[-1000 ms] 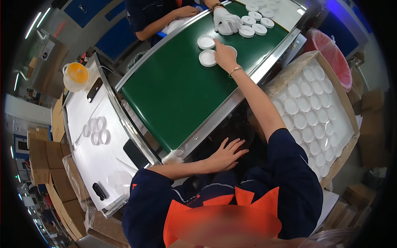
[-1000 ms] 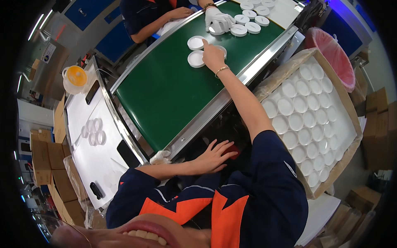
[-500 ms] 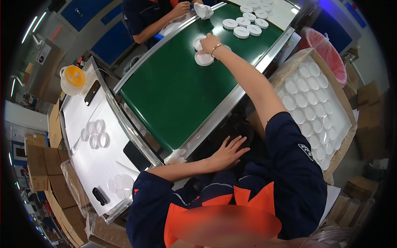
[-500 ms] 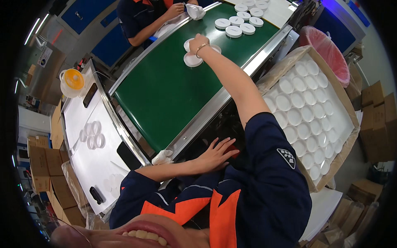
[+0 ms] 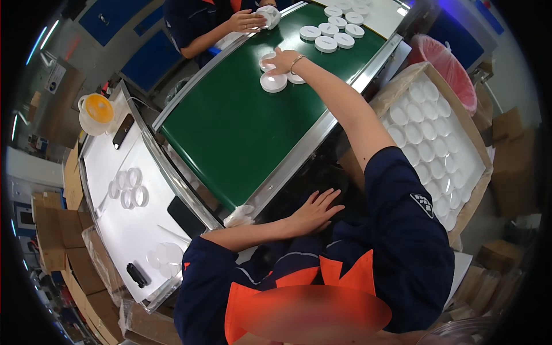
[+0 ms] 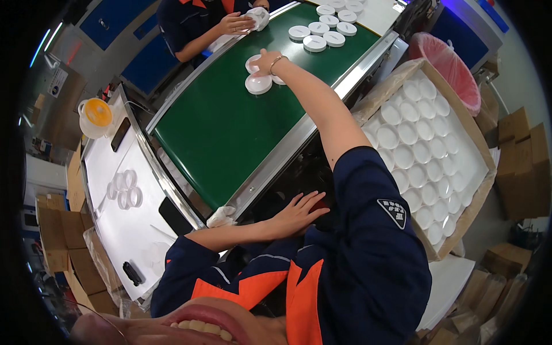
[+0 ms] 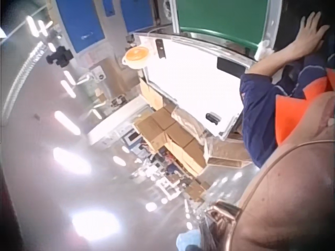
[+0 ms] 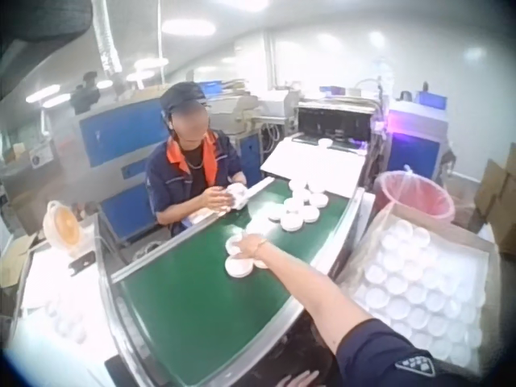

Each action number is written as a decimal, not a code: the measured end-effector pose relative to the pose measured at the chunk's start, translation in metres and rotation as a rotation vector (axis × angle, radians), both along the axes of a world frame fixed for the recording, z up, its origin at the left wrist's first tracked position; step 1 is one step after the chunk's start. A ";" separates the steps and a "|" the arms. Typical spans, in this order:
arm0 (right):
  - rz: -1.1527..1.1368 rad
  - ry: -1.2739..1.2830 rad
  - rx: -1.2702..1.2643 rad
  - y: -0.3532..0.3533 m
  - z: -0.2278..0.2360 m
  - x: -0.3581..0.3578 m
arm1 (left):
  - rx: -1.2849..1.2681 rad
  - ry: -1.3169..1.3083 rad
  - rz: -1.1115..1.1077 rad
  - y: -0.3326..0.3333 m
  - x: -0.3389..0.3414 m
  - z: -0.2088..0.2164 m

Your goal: The person takes round plastic lids from a conveyor belt and places them into rows inside a box, inserting foam sheets between layers.

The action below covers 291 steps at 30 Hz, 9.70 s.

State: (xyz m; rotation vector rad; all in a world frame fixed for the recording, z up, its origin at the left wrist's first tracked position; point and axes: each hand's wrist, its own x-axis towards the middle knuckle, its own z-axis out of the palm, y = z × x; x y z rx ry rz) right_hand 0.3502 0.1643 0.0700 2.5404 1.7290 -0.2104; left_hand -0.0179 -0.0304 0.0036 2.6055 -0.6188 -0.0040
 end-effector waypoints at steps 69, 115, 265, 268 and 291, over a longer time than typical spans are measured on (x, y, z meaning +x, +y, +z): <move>-1.482 -0.536 0.506 -0.701 -0.036 0.058 | 0.085 0.194 -0.056 0.004 0.008 0.014; -0.901 -0.270 0.413 -0.391 -0.093 0.007 | 0.080 0.211 -0.037 0.013 -0.007 -0.008; 0.300 0.021 0.374 -0.070 -0.019 -0.086 | 0.267 0.198 -0.016 0.007 -0.023 -0.054; 0.256 0.076 0.276 -0.061 -0.010 -0.088 | 0.272 0.203 -0.003 0.007 -0.024 -0.053; 0.303 0.112 0.103 -0.038 0.000 -0.104 | 0.297 0.239 -0.010 0.008 -0.027 -0.053</move>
